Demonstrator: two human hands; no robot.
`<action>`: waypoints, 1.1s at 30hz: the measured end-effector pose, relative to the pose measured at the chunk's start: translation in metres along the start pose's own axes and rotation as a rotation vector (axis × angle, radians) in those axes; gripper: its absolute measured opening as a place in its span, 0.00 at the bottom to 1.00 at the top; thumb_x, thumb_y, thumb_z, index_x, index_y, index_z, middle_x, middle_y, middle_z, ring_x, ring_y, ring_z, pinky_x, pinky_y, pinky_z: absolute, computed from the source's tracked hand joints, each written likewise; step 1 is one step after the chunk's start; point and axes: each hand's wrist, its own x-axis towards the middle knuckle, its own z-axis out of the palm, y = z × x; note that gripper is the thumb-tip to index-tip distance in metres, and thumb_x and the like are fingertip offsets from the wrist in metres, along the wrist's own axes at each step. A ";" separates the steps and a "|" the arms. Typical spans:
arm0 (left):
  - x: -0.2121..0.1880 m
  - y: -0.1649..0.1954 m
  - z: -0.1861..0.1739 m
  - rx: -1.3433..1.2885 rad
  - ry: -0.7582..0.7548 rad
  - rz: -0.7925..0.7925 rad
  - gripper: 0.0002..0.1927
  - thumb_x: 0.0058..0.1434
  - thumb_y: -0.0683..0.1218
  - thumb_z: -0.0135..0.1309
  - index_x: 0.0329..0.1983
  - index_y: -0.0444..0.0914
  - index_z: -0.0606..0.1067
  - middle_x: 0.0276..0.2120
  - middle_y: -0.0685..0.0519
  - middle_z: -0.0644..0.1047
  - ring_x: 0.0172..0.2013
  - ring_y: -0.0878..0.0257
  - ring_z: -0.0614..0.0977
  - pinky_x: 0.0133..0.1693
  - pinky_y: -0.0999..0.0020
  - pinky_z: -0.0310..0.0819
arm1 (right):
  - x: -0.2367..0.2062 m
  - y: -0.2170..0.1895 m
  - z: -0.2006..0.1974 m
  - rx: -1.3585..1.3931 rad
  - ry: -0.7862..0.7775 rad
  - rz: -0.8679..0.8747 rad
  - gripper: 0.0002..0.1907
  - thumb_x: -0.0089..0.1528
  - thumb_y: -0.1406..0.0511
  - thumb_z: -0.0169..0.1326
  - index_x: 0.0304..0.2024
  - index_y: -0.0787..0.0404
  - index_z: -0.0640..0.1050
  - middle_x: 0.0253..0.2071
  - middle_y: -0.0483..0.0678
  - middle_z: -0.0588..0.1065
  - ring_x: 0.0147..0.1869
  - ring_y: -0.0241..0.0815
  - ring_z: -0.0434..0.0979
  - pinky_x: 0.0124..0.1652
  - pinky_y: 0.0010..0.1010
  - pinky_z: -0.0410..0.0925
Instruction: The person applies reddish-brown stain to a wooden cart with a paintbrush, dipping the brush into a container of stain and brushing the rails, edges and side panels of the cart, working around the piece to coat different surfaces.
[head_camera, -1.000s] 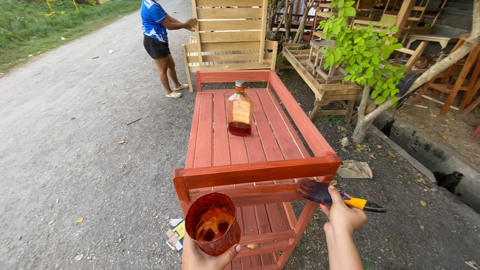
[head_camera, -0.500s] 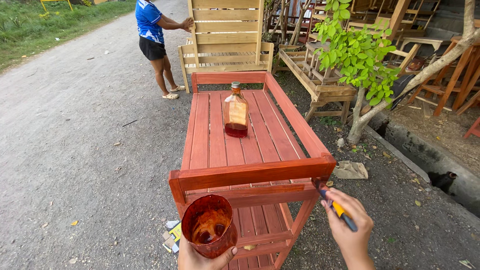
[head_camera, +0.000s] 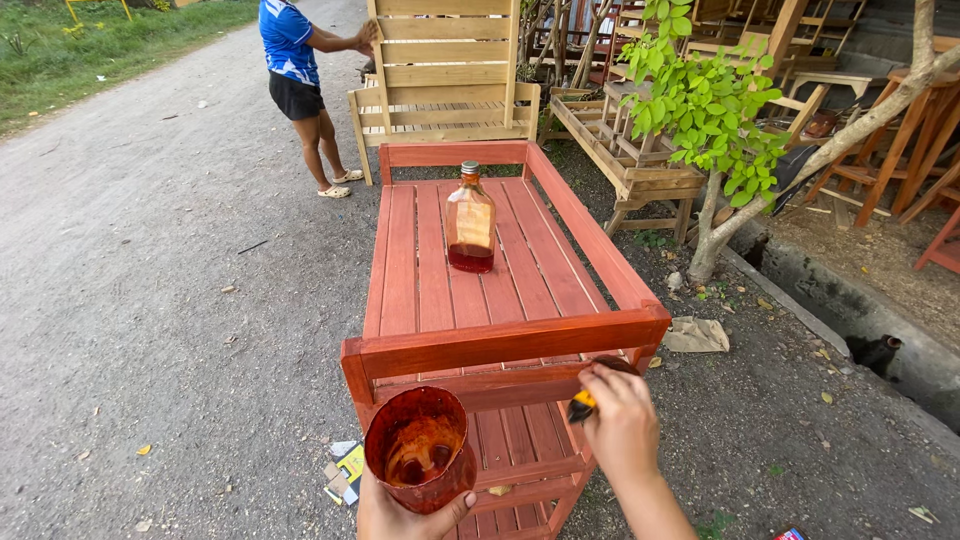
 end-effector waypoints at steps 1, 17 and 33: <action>-0.001 -0.002 -0.003 0.016 0.000 0.011 0.60 0.32 0.40 0.77 0.68 0.37 0.56 0.58 0.43 0.75 0.57 0.52 0.80 0.58 0.53 0.74 | 0.002 0.001 0.000 0.049 0.018 0.052 0.24 0.47 0.73 0.62 0.46 0.56 0.83 0.51 0.47 0.79 0.56 0.51 0.76 0.54 0.42 0.71; -0.009 -0.004 -0.014 0.097 -0.006 0.041 0.60 0.33 0.43 0.77 0.68 0.38 0.55 0.58 0.43 0.74 0.58 0.51 0.79 0.59 0.52 0.76 | -0.003 0.005 -0.007 -0.221 -0.001 -0.374 0.19 0.51 0.69 0.58 0.45 0.60 0.82 0.48 0.53 0.78 0.54 0.53 0.77 0.53 0.46 0.70; -0.015 0.004 -0.013 0.056 0.017 0.049 0.59 0.33 0.42 0.77 0.68 0.37 0.56 0.57 0.43 0.75 0.57 0.51 0.81 0.56 0.52 0.75 | 0.011 0.025 -0.028 -0.093 -0.072 -0.453 0.19 0.49 0.71 0.58 0.44 0.61 0.81 0.50 0.53 0.79 0.58 0.53 0.76 0.54 0.44 0.72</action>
